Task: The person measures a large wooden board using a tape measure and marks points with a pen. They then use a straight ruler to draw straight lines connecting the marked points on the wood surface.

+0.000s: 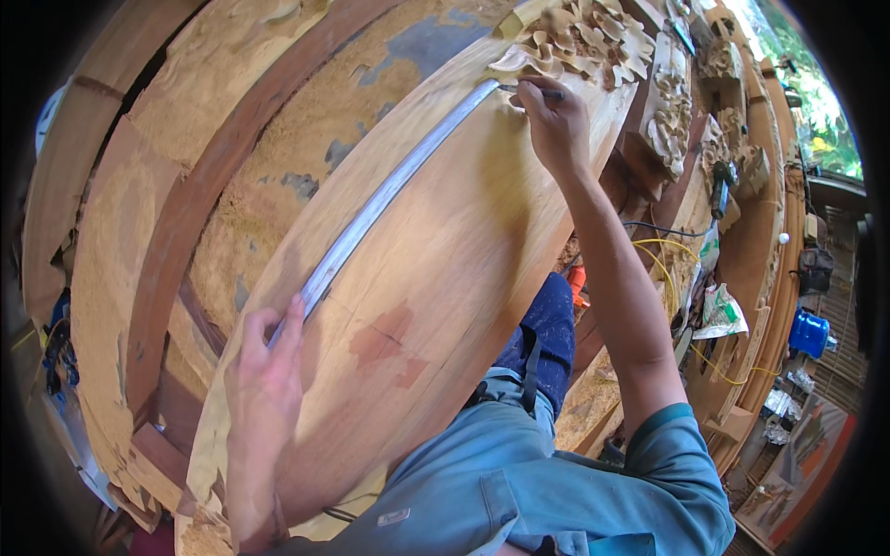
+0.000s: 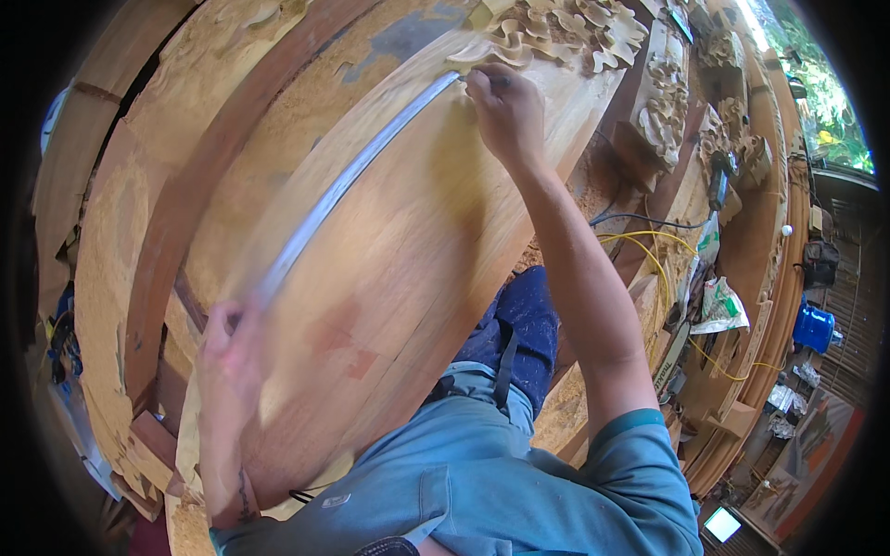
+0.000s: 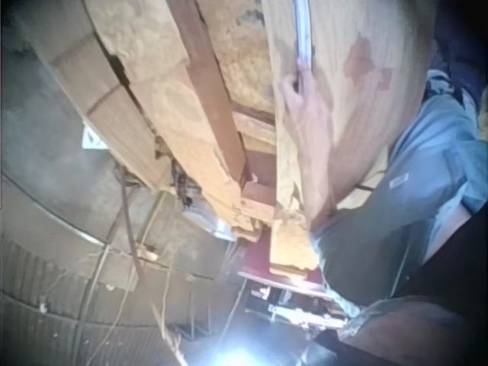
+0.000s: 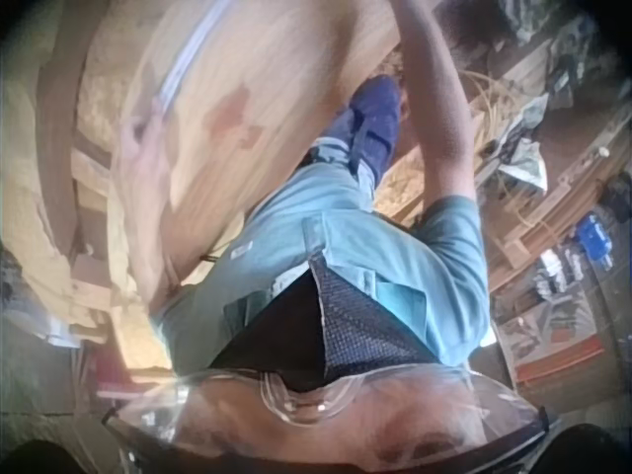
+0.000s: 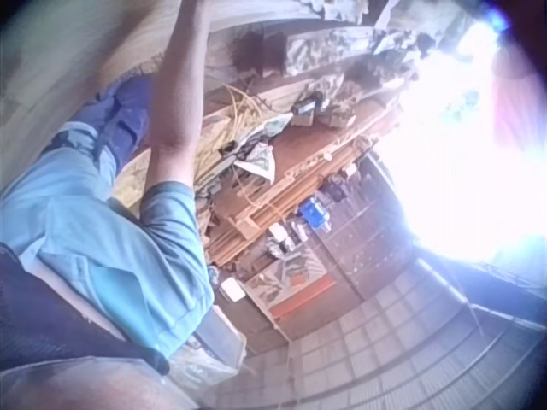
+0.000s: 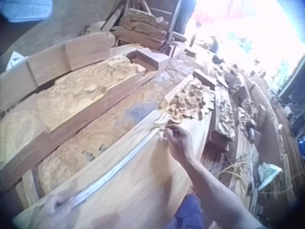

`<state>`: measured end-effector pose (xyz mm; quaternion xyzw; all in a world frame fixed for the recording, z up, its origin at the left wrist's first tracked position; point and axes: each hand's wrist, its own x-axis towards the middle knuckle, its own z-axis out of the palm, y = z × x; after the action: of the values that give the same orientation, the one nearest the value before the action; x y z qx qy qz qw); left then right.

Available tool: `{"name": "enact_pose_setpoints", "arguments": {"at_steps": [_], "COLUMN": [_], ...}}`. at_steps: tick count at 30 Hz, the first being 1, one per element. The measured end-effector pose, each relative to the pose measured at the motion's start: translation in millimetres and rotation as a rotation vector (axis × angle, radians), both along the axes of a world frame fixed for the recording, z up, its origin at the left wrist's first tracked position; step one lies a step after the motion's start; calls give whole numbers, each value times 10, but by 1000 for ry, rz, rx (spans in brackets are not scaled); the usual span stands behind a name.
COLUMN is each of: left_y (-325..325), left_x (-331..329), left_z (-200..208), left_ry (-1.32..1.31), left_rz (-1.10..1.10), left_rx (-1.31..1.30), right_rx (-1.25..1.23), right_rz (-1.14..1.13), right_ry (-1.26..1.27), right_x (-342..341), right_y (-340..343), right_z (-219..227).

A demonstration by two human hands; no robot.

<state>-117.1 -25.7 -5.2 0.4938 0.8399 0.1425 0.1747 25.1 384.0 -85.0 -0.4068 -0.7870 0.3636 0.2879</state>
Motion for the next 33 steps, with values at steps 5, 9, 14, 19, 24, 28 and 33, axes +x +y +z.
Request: {"name": "enact_pose_setpoints", "arguments": {"at_steps": [5, 9, 14, 19, 24, 28, 33], "left_y": [1, 23, 23, 15, -1, -24, -3], "left_x": [-21, -49, -49, -57, -57, -73, -87], "left_z": [-6, -5, 18, 19, -23, -44, -60], "left_ry": [-66, -102, -107, -128, -70, -15, -2], "left_rz": [26, 27, 23, 31, 6, -44, -68], "left_rx": [9, 2, 36, 16, -25, -10, 36], "right_rx": [255, 336, 358, 355, 338, 419, 435], "right_rz": [103, 142, 214, 254, 313, 418, 539], "right_ry": [-254, -258, -370, -504, -515, -412, -355], "right_x": [-153, -224, -278, -258, -288, -374, -397], "right_y": [96, 123, 108, 159, 45, -394, -704], "right_z": [190, 281, 384, 360, 416, 594, 655]}}
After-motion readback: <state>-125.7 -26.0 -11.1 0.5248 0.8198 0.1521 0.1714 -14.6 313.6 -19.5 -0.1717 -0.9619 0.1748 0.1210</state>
